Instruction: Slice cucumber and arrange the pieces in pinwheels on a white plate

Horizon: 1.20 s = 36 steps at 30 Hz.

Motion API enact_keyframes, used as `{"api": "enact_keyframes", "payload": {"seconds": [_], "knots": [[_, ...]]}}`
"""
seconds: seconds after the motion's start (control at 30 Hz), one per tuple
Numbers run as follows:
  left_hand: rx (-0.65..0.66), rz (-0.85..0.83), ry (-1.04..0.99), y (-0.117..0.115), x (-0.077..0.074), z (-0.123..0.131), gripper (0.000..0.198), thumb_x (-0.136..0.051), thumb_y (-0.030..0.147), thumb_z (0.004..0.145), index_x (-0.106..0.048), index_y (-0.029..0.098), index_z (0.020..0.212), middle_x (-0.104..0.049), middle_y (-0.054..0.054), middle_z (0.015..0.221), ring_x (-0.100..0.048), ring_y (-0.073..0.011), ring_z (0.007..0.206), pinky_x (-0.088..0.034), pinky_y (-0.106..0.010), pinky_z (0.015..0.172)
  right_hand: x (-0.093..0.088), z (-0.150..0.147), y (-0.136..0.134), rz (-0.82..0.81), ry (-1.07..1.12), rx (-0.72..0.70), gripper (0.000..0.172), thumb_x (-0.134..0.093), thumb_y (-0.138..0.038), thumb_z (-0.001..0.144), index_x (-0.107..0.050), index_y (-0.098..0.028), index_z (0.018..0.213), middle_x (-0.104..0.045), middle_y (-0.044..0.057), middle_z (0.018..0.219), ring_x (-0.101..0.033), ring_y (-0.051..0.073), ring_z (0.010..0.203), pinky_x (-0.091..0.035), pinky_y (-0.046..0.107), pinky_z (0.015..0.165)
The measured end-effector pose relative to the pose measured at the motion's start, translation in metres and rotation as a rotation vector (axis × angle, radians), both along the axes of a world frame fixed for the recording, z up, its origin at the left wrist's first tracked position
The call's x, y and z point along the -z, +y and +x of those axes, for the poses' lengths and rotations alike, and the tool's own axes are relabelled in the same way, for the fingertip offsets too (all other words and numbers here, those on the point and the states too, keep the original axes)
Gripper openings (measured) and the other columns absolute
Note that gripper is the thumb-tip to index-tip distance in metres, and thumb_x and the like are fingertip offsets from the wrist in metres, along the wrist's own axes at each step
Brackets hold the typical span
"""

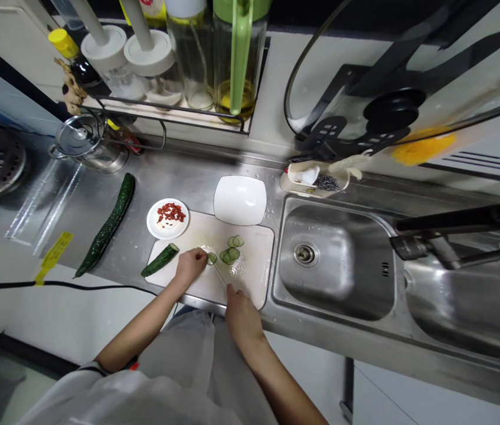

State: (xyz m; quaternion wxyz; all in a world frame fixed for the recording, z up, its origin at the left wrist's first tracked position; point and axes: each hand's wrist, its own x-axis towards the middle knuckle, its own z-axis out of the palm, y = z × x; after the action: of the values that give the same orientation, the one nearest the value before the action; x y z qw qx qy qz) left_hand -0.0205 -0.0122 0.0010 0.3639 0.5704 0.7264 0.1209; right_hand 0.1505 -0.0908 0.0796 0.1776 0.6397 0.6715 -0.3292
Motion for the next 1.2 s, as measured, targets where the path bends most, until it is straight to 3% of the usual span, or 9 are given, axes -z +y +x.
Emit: {"api": "enact_keyframes", "payload": {"seconds": [0.33, 0.63, 0.9, 1.2], "knots": [[-0.01, -0.007, -0.006, 0.0, 0.0, 0.0, 0.016, -0.053, 0.02, 0.075, -0.069, 0.02, 0.073, -0.068, -0.001, 0.07, -0.058, -0.0123, 0.065, -0.039, -0.022, 0.064, 0.0, 0.003, -0.004, -0.042, -0.021, -0.03, 0.039, -0.029, -0.001, 0.085, -0.052, -0.016, 0.113, -0.065, 0.012, 0.093, -0.065, 0.021, 0.088, -0.043, 0.025, 0.063], [-0.013, 0.029, 0.047, 0.003, -0.006, -0.004, 0.016, -0.052, 0.022, 0.079, -0.067, 0.02, 0.075, -0.067, -0.002, 0.071, -0.058, -0.0126, 0.065, -0.037, -0.021, 0.062, 0.0, 0.02, -0.023, -0.105, -0.014, 0.032, 0.044, -0.027, 0.001, 0.083, -0.053, -0.017, 0.113, -0.065, 0.01, 0.091, -0.066, 0.021, 0.084, -0.042, 0.025, 0.06], [-0.012, 0.171, 0.308, 0.024, -0.013, -0.01, 0.019, -0.047, 0.022, 0.084, -0.065, 0.018, 0.088, -0.067, -0.009, 0.085, -0.06, -0.0188, 0.077, -0.038, -0.026, 0.069, 0.006, 0.023, -0.025, -0.114, 0.005, 0.062, 0.041, -0.028, 0.001, 0.083, -0.053, -0.017, 0.11, -0.065, 0.009, 0.087, -0.065, 0.02, 0.083, -0.041, 0.024, 0.059], [-0.018, 0.234, 0.318, 0.026, -0.016, 0.0, 0.027, -0.046, 0.02, 0.086, -0.059, 0.019, 0.109, -0.06, -0.011, 0.107, -0.059, -0.0201, 0.085, -0.042, -0.028, 0.071, 0.01, 0.024, -0.027, -0.076, 0.018, 0.056, 0.041, -0.027, 0.001, 0.082, -0.054, -0.016, 0.107, -0.066, 0.009, 0.088, -0.066, 0.021, 0.082, -0.042, 0.026, 0.06]]}}
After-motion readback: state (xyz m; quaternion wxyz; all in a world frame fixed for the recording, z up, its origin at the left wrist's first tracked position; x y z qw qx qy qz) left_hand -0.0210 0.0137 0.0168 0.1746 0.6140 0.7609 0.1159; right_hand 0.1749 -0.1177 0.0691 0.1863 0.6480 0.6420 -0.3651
